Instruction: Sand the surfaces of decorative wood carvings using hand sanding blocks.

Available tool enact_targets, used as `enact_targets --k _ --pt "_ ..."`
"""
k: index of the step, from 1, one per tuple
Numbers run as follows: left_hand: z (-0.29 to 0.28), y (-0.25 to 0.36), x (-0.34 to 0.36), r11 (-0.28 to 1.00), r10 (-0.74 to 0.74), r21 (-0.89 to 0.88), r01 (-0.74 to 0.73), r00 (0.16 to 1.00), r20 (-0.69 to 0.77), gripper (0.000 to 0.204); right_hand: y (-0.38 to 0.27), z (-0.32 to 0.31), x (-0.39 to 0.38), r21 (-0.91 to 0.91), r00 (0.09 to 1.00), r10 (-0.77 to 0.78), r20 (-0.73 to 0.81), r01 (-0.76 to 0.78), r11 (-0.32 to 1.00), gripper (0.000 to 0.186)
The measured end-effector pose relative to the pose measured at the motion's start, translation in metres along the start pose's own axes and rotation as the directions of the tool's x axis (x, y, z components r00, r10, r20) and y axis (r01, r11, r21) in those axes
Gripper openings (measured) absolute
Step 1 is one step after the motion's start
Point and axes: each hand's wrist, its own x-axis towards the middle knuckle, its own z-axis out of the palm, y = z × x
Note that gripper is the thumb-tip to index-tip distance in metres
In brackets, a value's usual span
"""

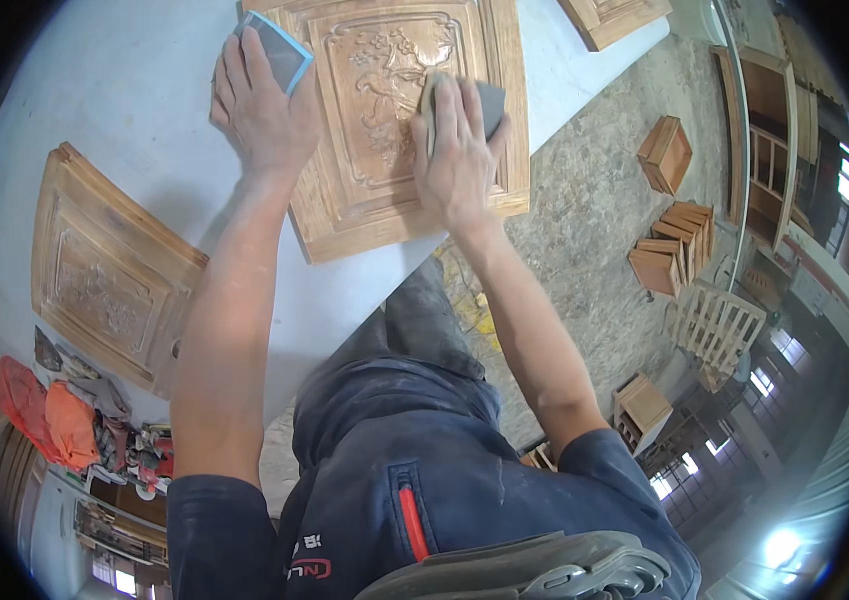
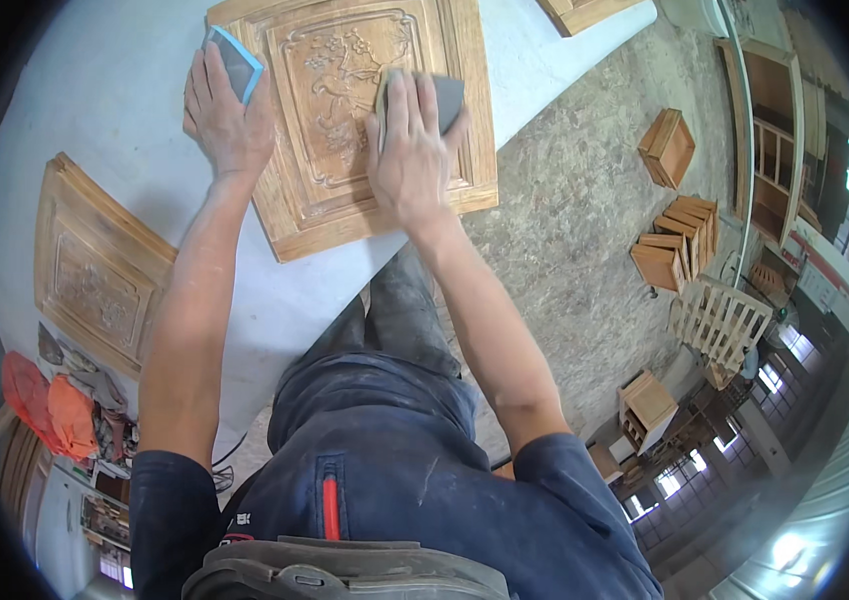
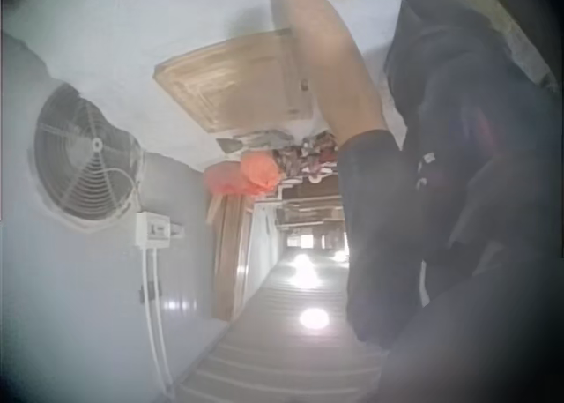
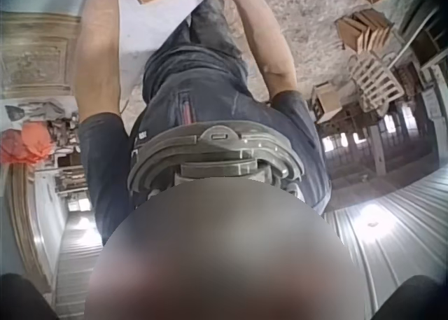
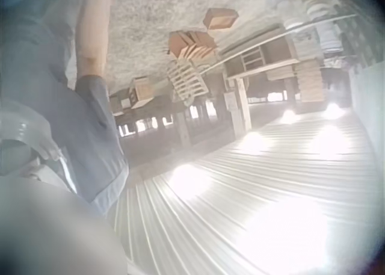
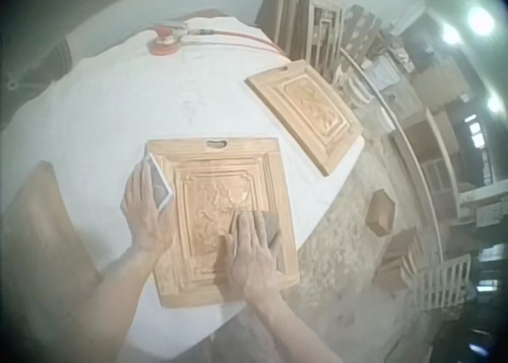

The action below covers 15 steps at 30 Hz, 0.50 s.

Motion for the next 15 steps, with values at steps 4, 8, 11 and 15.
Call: enact_targets --k 4,8,11,15 --pt "-0.005 0.000 -0.002 1.000 0.001 -0.009 0.000 1.000 0.030 0.080 -0.005 -0.001 -0.001 0.049 1.000 0.028 -0.005 -0.028 0.998 0.060" --pt "-0.003 0.003 -0.001 0.999 -0.042 0.013 0.041 0.997 0.060 0.080 0.001 0.002 -0.025 -0.043 1.000 -0.005 0.002 0.005 0.999 0.059" --pt "-0.003 0.002 -0.001 1.000 -0.027 -0.011 0.027 0.998 0.062 0.080 -0.001 0.002 0.009 0.047 1.000 0.022 -0.022 -0.021 0.999 0.059" --pt "-0.005 0.002 0.002 0.999 -0.042 0.008 0.042 0.997 0.061 0.080 -0.014 0.007 0.000 0.079 0.999 0.002 -0.036 0.001 0.997 0.060"
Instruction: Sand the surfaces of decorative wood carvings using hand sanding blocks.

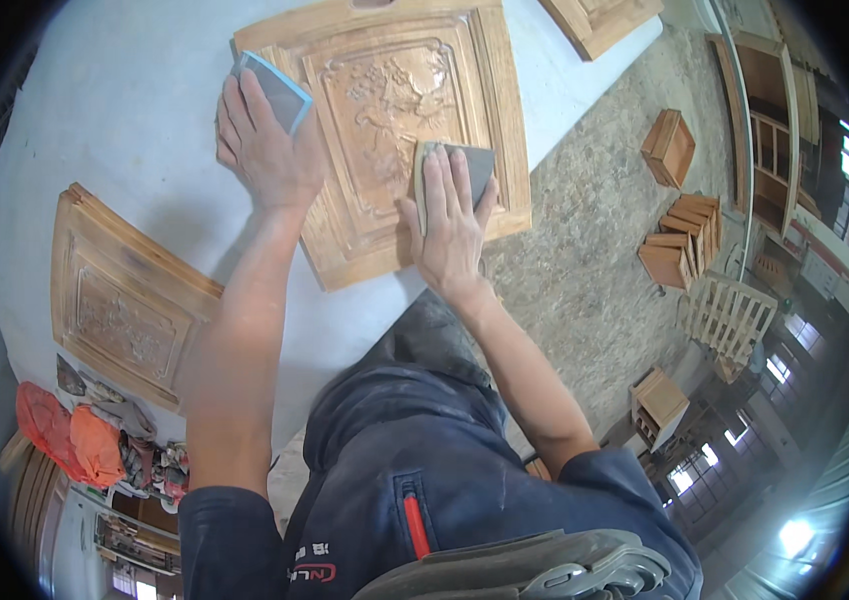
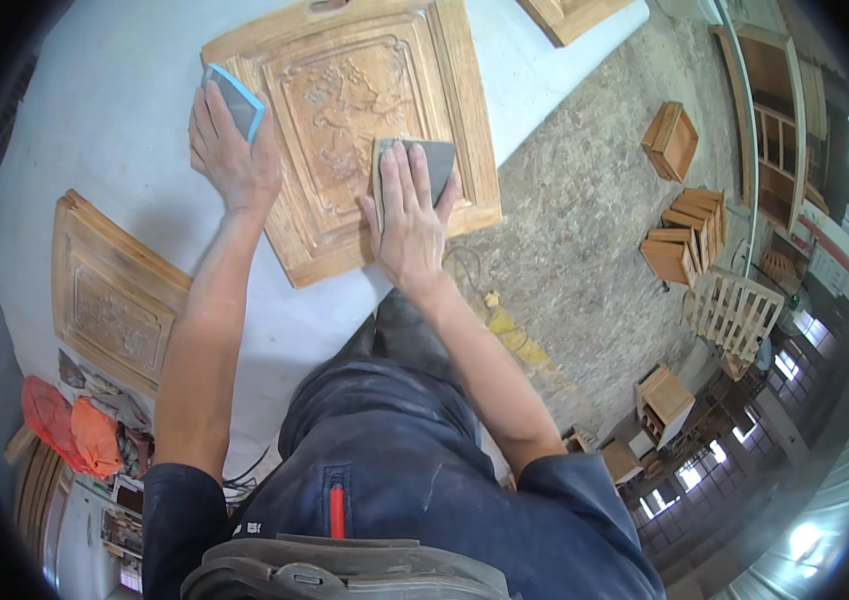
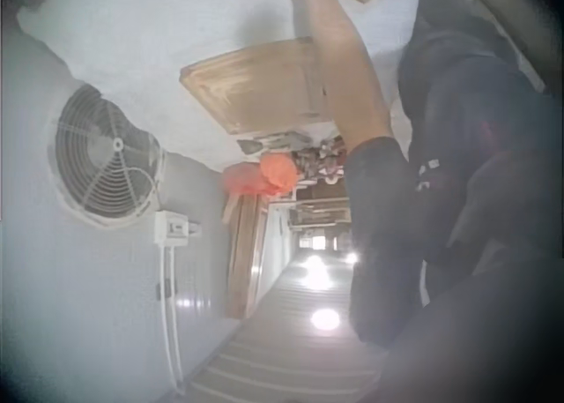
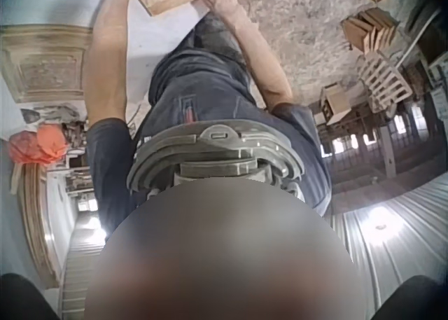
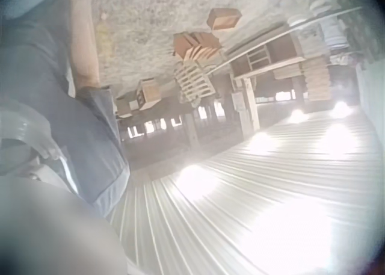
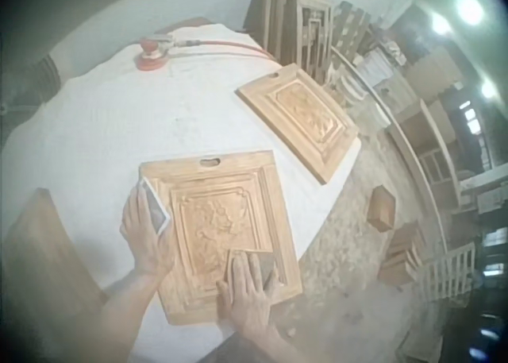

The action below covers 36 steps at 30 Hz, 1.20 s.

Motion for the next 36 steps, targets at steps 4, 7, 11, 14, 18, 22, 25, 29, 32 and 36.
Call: enact_targets --k 4,7,11,14,18,22,25,29,32,36 --pt "-0.001 0.005 -0.006 1.000 -0.025 0.009 0.025 0.999 0.024 0.081 -0.004 0.005 0.004 -0.004 1.000 -0.017 0.020 0.017 1.000 0.061" --pt "-0.002 0.005 -0.004 1.000 -0.020 -0.022 0.021 0.999 0.030 0.082 -0.006 0.011 0.043 0.004 0.999 -0.021 0.032 0.021 1.000 0.065" --pt "-0.001 0.002 -0.005 1.000 -0.021 0.011 0.021 1.000 0.014 0.083 -0.020 0.012 0.022 -0.031 0.998 -0.044 0.050 0.045 0.998 0.065" --pt "-0.001 0.002 -0.006 1.000 -0.025 0.015 0.025 1.000 0.012 0.083 -0.019 0.012 0.021 -0.034 0.995 -0.071 0.071 0.073 0.997 0.066" --pt "-0.002 0.002 -0.003 1.000 -0.021 -0.005 0.021 1.000 0.005 0.084 -0.018 0.010 0.028 -0.004 0.987 -0.131 0.096 0.132 0.991 0.066" --pt "-0.004 0.003 -0.003 1.000 -0.008 -0.014 0.008 1.000 -0.008 0.084 -0.026 0.019 0.035 -0.013 0.991 -0.121 0.048 0.122 0.992 0.064" --pt "-0.002 0.004 -0.006 1.000 -0.007 -0.020 0.006 1.000 -0.014 0.084 -0.014 0.021 0.054 0.045 0.979 -0.194 0.061 0.192 0.980 0.063" --pt "-0.005 0.001 -0.010 1.000 -0.008 -0.023 0.007 1.000 -0.021 0.085 0.003 -0.003 0.030 0.052 0.976 -0.176 0.131 0.170 0.984 0.062" --pt "-0.001 0.001 -0.005 1.000 0.001 -0.004 -0.001 1.000 -0.029 0.085 0.026 -0.005 0.000 -0.055 0.983 -0.125 0.135 0.134 0.989 0.064" --pt "0.003 0.008 0.000 1.000 -0.001 -0.031 0.000 1.000 -0.029 0.084 0.029 0.003 0.086 -0.063 0.986 -0.141 0.095 0.147 0.987 0.066"
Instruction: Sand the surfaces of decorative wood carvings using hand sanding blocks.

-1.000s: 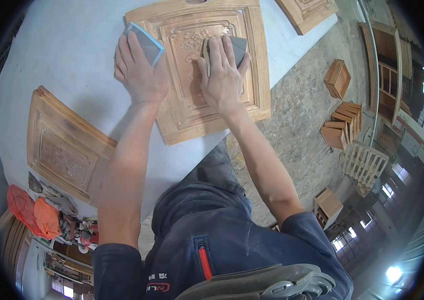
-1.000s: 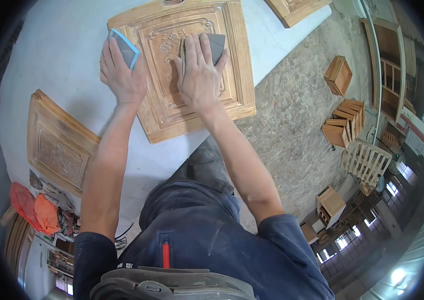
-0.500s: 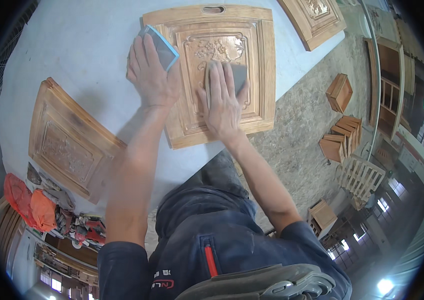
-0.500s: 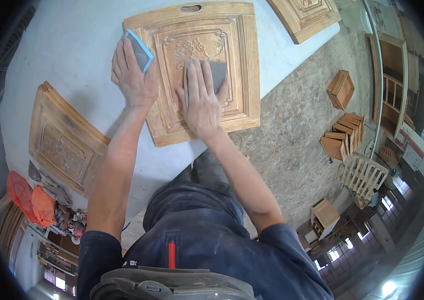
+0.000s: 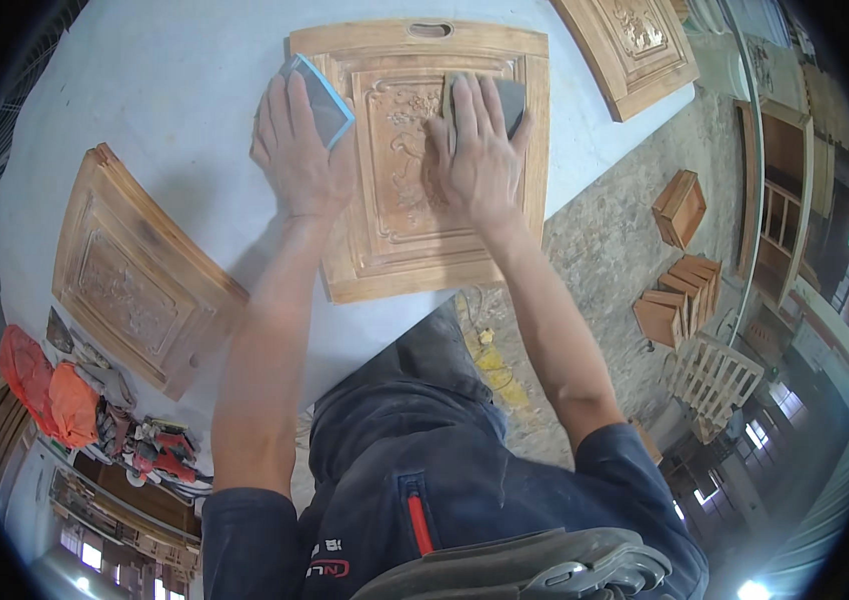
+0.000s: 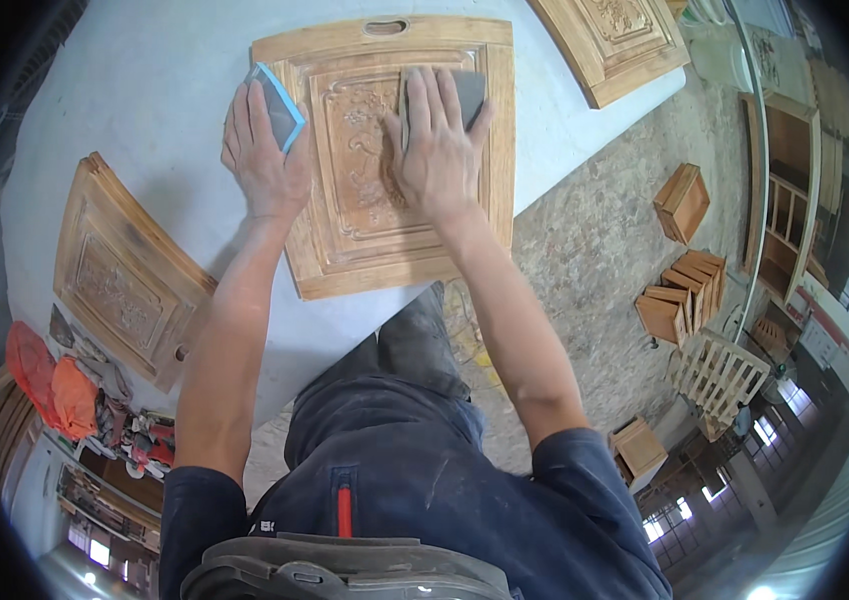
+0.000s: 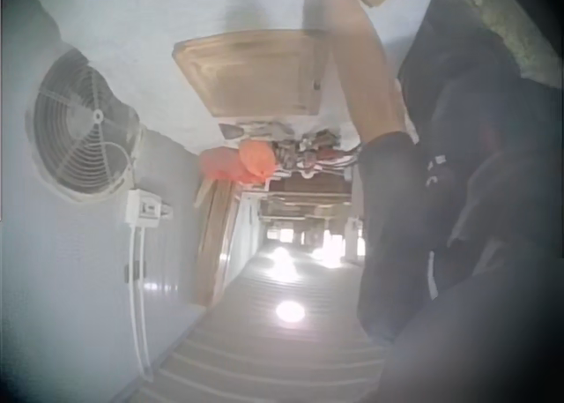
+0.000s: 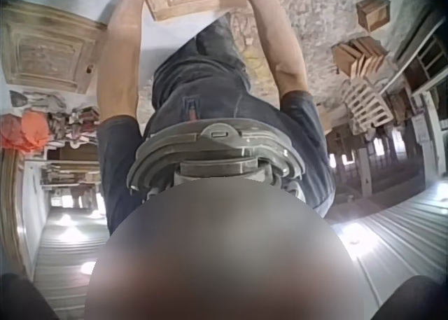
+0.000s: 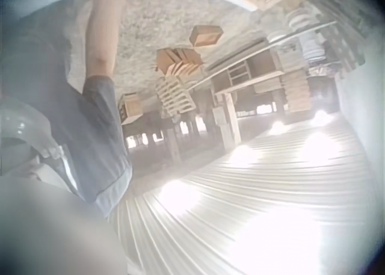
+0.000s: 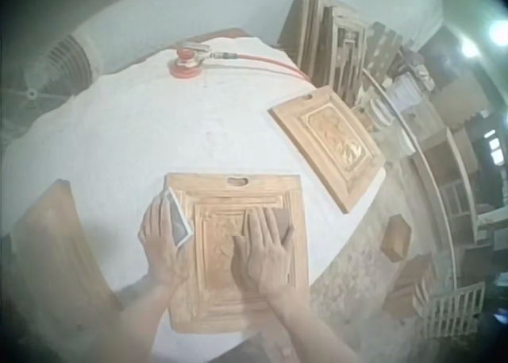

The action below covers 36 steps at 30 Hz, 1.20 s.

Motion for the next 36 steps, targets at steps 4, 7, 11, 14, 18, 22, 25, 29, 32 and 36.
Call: enact_targets --k 4,7,11,14,18,22,25,29,32,36 --pt "-0.002 -0.006 -0.004 1.000 -0.012 0.027 0.012 1.000 -0.003 0.081 0.001 -0.003 -0.054 0.015 1.000 0.007 0.018 -0.007 1.000 0.066" --pt "-0.001 -0.008 -0.002 0.998 -0.016 0.059 0.017 1.000 -0.023 0.080 0.003 -0.005 -0.076 0.032 1.000 -0.004 0.022 0.003 0.999 0.064" --pt "0.002 -0.010 0.000 0.999 0.031 -0.007 -0.031 0.999 -0.043 0.075 0.017 0.006 0.018 0.079 0.994 -0.055 -0.096 0.063 0.995 0.062" --pt "-0.001 -0.012 0.003 0.998 0.029 -0.055 -0.034 0.996 -0.090 0.073 0.003 0.020 0.029 0.072 0.988 0.008 -0.154 0.004 0.997 0.061" --pt "-0.013 -0.007 0.008 0.977 -0.072 -0.208 0.052 0.993 -0.091 0.072 -0.043 0.031 0.047 0.157 0.988 0.042 -0.148 -0.019 0.987 0.057" --pt "-0.017 0.008 0.015 0.822 -0.291 -0.478 0.309 0.950 0.113 0.071 -0.078 0.040 0.057 0.320 0.955 -0.249 -0.162 0.289 0.902 0.055" --pt "-0.009 -0.014 0.002 0.974 -0.101 -0.212 0.076 0.989 -0.111 0.062 -0.039 0.018 0.073 0.164 0.933 -0.361 -0.001 0.356 0.920 0.055" --pt "-0.001 -0.016 -0.008 0.996 -0.062 -0.065 0.055 0.993 -0.101 0.066 0.071 -0.014 0.065 -0.101 0.970 -0.216 0.114 0.228 0.968 0.058" --pt "0.000 -0.012 -0.005 0.996 -0.086 -0.021 0.086 0.996 -0.026 0.074 0.086 -0.012 0.041 -0.160 0.971 -0.237 0.032 0.239 0.958 0.055" --pt "0.004 0.000 0.000 0.995 0.097 -0.023 -0.100 0.991 -0.092 0.079 0.055 -0.010 -0.003 -0.058 0.986 -0.100 -0.134 0.093 0.994 0.057"
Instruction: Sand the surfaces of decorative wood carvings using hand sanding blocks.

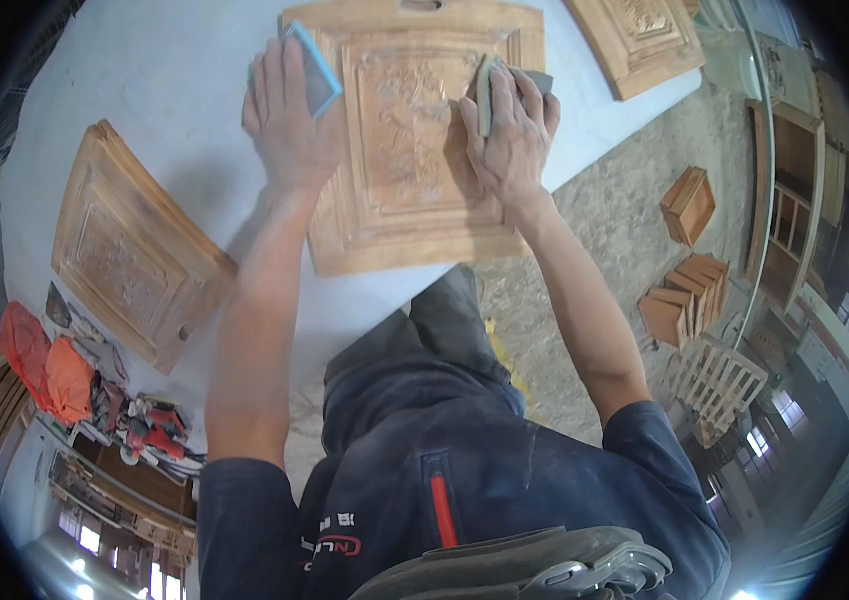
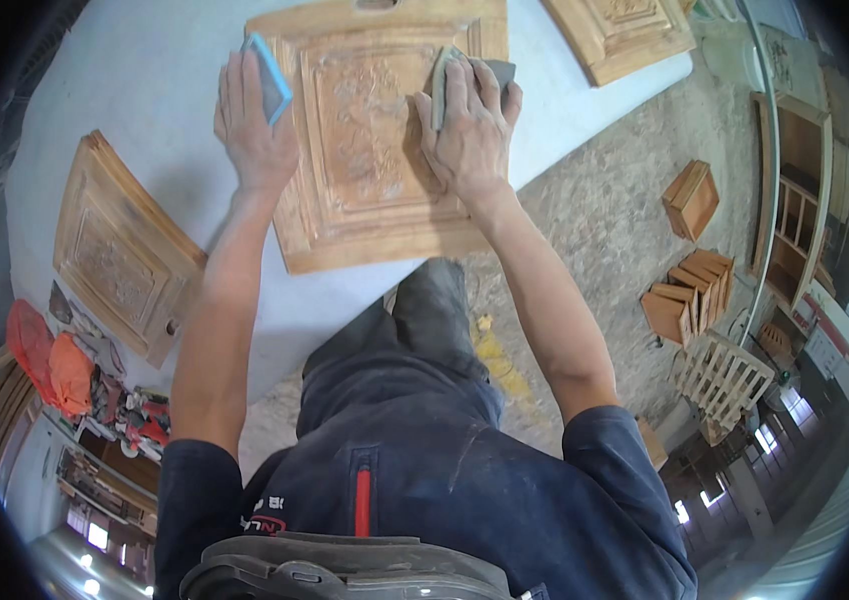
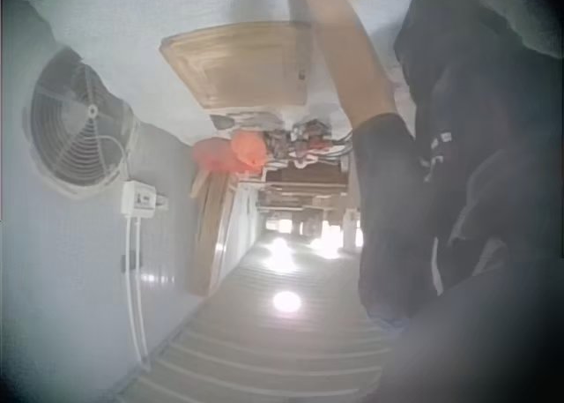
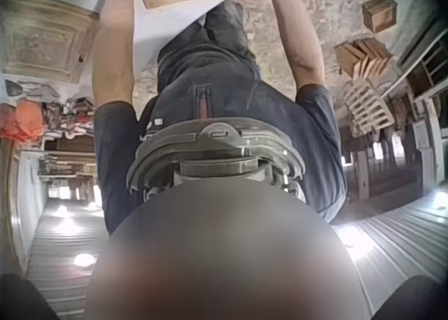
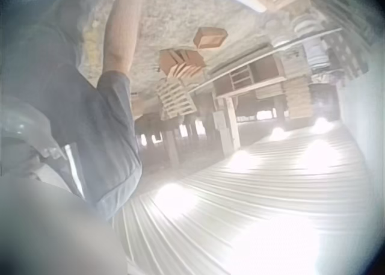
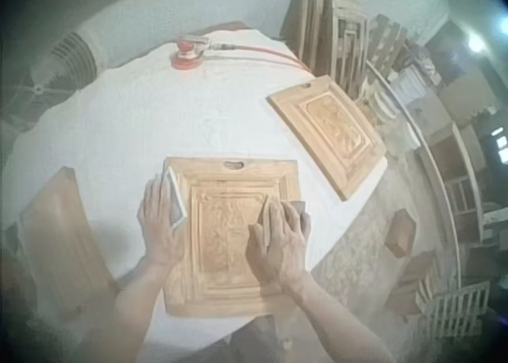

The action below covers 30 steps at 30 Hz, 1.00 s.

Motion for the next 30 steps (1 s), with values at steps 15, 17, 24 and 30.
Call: enact_targets --k 15,17,24,30 --pt "-0.076 0.018 -0.065 0.916 0.205 0.183 -0.357 0.810 0.550 0.081 -0.022 -0.019 -0.129 0.040 0.996 0.083 -0.034 -0.081 0.996 0.056" --pt "-0.099 0.023 -0.129 0.921 0.205 0.151 -0.358 0.779 0.593 0.083 -0.018 -0.017 -0.119 0.074 0.996 0.080 -0.040 -0.077 0.994 0.056" --pt "-0.111 0.048 -0.163 0.981 0.082 0.103 -0.164 0.835 0.544 0.081 -0.007 -0.026 -0.127 0.058 0.999 0.032 -0.023 -0.030 0.998 0.054" --pt "-0.039 -0.001 -0.027 0.931 0.150 0.263 -0.253 0.922 0.357 0.070 -0.013 -0.015 -0.131 0.016 0.998 0.012 -0.059 -0.011 1.000 0.054"
